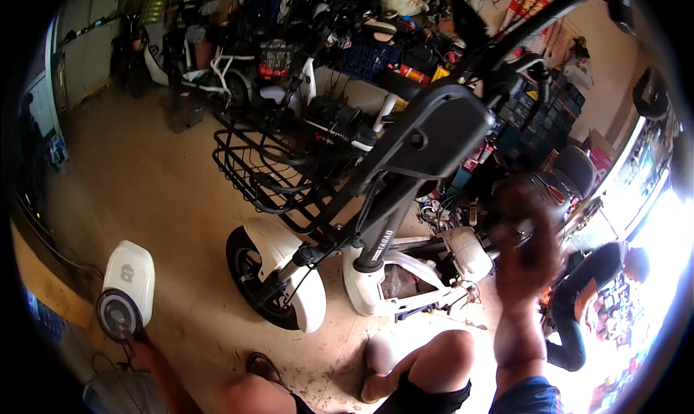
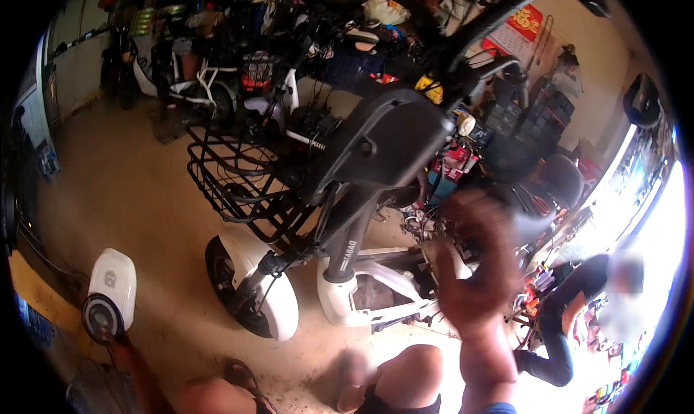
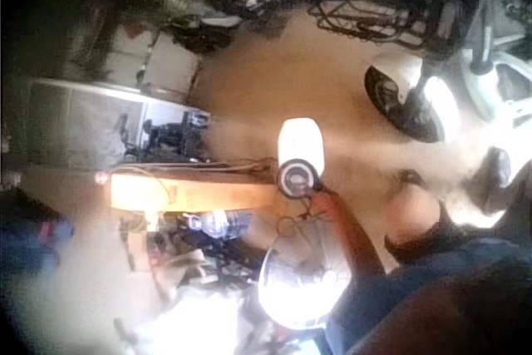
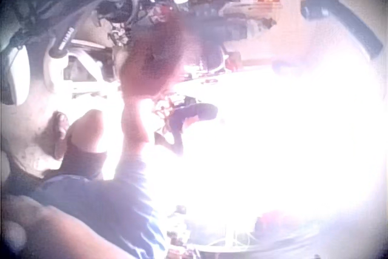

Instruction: The person sits on the floor in a workshop and uses a wrench to loosen bolts on the front basket of a white scooter. They remove the basket and the front headlight cover, then use a power drill to remove a screw from the cover. Finally, they reconnect the wiring and reattach the headlight cover to the scooter's front fork.

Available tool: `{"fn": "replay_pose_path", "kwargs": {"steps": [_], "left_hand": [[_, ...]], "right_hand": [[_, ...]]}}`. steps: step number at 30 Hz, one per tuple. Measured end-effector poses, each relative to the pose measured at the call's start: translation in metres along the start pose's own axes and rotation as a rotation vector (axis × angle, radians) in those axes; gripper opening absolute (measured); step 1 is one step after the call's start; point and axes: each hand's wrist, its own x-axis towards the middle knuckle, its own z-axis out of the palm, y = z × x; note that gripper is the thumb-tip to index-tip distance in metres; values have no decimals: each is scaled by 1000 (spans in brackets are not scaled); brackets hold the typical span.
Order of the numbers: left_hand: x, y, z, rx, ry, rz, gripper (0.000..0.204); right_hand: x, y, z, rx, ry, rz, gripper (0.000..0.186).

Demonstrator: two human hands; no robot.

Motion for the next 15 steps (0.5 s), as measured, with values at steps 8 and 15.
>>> {"fn": "replay_pose_path", "kwargs": {"steps": [8, 15], "left_hand": [[-102, 97, 24, -364, -352, -301, 60], [-200, 211, 66, -504, -440, -61, 37]], "right_hand": [[192, -8, -164, -767, 315, -920, 54], [233, -78, -116, -41, 308, -336, 82]]}}
